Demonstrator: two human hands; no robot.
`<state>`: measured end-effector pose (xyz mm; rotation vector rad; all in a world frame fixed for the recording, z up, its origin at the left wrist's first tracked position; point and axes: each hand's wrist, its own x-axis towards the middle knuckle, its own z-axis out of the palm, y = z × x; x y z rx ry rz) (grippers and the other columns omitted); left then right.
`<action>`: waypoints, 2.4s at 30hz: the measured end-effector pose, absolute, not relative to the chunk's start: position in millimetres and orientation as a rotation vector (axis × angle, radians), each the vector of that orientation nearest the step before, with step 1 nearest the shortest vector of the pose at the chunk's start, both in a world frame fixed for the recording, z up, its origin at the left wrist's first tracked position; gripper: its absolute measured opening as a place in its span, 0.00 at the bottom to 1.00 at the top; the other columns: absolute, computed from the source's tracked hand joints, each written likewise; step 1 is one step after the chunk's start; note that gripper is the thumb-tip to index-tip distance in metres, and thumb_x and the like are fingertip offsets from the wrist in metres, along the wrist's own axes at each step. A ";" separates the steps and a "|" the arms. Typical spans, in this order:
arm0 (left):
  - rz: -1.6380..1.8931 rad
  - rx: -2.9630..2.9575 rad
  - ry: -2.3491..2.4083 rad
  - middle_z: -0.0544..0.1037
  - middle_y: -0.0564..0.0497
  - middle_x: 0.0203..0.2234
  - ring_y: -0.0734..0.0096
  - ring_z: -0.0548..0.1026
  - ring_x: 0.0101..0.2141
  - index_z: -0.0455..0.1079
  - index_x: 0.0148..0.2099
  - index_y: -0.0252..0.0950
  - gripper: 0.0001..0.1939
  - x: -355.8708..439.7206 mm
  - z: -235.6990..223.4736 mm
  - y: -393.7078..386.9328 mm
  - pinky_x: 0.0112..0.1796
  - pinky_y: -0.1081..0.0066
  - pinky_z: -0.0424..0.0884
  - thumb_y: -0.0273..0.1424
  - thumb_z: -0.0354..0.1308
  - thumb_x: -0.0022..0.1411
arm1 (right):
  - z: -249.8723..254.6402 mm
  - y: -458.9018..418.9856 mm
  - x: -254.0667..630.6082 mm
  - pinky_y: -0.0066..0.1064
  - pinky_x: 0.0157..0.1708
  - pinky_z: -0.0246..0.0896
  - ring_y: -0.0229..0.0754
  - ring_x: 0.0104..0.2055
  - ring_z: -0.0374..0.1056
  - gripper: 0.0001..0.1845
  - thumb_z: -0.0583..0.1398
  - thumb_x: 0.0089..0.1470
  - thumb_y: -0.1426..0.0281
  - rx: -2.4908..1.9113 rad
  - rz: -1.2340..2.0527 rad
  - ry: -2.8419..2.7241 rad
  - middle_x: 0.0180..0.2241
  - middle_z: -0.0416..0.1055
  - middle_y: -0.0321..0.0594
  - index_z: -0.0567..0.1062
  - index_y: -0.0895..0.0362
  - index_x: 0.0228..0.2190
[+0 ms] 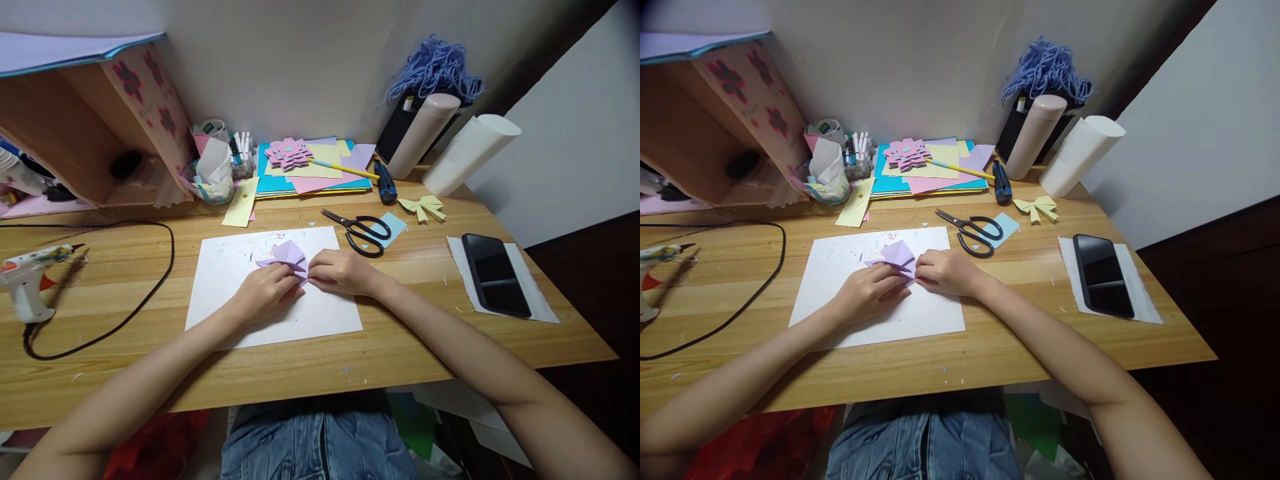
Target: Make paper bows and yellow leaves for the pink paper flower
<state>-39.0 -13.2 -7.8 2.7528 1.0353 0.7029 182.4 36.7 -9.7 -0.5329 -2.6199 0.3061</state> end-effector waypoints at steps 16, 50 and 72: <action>0.780 2.624 1.060 0.75 0.45 0.33 0.64 0.72 0.39 0.69 0.38 0.35 0.08 -38.8 -8.4 -10.1 0.35 0.65 0.71 0.33 0.52 0.60 | -8.3 38.2 180.2 0.32 0.35 0.60 0.41 0.37 0.65 0.06 0.55 0.55 0.71 -0.624 0.567 -2.504 0.33 0.71 0.42 0.72 0.57 0.31; 0.438 2.417 1.804 0.73 0.50 0.29 0.72 0.70 0.26 0.66 0.32 0.34 0.13 -16.9 -4.0 -16.4 0.22 0.73 0.57 0.37 0.48 0.63 | -1.2 15.8 165.0 0.42 0.47 0.52 0.47 0.43 0.57 0.08 0.60 0.50 0.66 -1.419 0.644 -2.259 0.34 0.66 0.40 0.73 0.55 0.23; 0.387 2.398 1.863 0.74 0.49 0.27 0.72 0.70 0.24 0.68 0.30 0.34 0.13 -13.5 -4.9 -14.0 0.21 0.73 0.54 0.36 0.48 0.61 | 5.1 22.3 172.5 0.45 0.49 0.51 0.49 0.46 0.57 0.06 0.61 0.49 0.67 -1.454 0.739 -2.305 0.37 0.66 0.41 0.73 0.55 0.24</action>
